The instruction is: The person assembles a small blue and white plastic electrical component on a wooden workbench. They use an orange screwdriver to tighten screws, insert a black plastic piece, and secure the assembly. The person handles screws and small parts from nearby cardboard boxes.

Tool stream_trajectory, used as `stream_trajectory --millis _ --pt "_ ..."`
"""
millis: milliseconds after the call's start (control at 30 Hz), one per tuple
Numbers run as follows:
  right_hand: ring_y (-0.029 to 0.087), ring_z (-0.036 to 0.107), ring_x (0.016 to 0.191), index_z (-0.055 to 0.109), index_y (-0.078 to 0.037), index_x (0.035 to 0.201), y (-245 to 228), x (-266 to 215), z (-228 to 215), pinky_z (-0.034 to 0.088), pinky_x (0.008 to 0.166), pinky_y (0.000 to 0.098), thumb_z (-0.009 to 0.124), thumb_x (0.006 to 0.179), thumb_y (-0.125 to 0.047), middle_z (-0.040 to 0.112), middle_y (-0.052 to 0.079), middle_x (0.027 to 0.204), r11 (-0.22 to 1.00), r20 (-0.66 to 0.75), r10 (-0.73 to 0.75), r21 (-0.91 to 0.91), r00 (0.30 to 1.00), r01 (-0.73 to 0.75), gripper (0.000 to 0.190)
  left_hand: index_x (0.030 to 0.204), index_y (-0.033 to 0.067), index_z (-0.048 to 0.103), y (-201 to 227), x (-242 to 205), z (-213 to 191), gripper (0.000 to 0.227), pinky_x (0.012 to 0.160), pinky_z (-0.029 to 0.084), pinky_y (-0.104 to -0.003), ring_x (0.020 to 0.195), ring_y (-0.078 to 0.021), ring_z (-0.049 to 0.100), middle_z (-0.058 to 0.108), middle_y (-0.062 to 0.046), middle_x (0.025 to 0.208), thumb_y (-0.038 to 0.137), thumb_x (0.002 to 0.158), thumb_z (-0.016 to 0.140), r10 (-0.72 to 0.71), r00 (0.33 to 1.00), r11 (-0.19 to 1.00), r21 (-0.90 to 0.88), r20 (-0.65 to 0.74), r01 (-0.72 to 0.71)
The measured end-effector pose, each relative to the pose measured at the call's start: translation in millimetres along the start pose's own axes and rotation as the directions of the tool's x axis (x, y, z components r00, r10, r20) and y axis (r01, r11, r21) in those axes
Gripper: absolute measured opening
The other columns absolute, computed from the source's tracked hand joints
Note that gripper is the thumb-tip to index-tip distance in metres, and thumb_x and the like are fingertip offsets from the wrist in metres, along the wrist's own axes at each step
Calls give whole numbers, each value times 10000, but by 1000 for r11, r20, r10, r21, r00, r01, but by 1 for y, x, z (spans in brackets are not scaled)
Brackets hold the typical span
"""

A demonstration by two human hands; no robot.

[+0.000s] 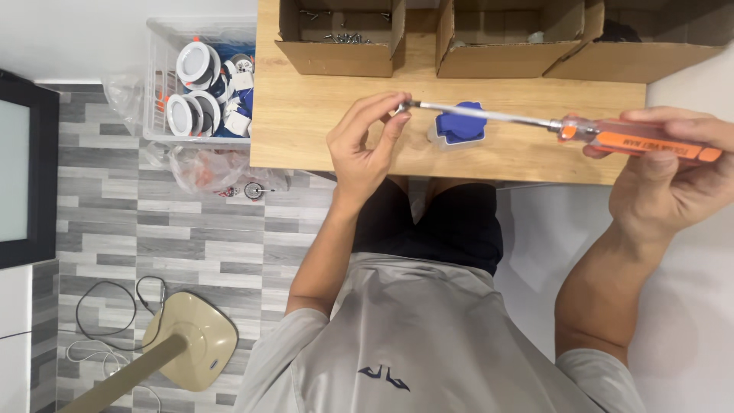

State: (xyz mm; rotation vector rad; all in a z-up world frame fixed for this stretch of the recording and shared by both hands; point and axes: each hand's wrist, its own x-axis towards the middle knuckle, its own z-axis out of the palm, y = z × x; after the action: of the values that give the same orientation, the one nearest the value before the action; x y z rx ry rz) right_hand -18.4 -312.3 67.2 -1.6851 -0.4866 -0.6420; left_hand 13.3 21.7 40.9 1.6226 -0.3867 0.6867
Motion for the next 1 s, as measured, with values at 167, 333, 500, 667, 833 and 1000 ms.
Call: stream_trajectory --millis 167,333,500,667,833,1000 --pt "542 705 907 423 -9 1341 6 -10 -8 658 748 579 577 1245 -343 584 383 1241 1000 10 -9 26 1000 9 380 1202 19 754 4 -7 -3 138 986 682 -321 1067 -259 800 801 -165 1138 11 1064 750 3 1000 1000 9 -1 -3" --pt "572 712 891 409 -12 1321 5 -11 -13 657 735 586 557 1248 -316 572 376 1241 999 42 -36 39 998 34 346 1175 22 759 5 -11 -7 138 975 684 -329 1043 -268 802 805 -158 1103 -6 1041 776 30 999 999 21 17 -31" --pt "558 685 882 408 18 1340 5 -11 -20 680 794 625 543 1240 -292 562 417 1243 998 106 -59 23 993 57 353 1182 28 753 7 -12 -12 119 964 676 -344 1032 -277 800 800 -158 1107 12 1064 750 59 997 997 50 50 -61" --pt "521 690 1117 420 45 1344 -18 5 -16 648 929 623 551 1257 -261 553 418 1246 992 151 -69 -90 986 84 344 1166 5 759 4 -13 -15 109 940 664 -342 1005 -280 795 795 -157 1109 -4 1058 755 83 992 992 86 98 -92" --pt "519 667 1280 411 0 1488 -36 21 -16 632 1112 578 569 1258 -128 554 380 1387 996 221 26 -88 975 -7 307 1157 -9 765 -4 -20 -14 106 956 652 -345 1018 -283 787 786 -153 1122 -24 1053 758 76 984 991 100 162 -93" --pt "523 677 1248 364 52 1515 -43 38 -17 635 1136 572 510 1317 -30 565 420 1420 993 333 20 -118 943 21 259 1136 -14 772 -8 -27 -4 97 931 662 -349 993 -280 792 793 -156 1104 -30 1040 766 101 984 989 93 149 -115"
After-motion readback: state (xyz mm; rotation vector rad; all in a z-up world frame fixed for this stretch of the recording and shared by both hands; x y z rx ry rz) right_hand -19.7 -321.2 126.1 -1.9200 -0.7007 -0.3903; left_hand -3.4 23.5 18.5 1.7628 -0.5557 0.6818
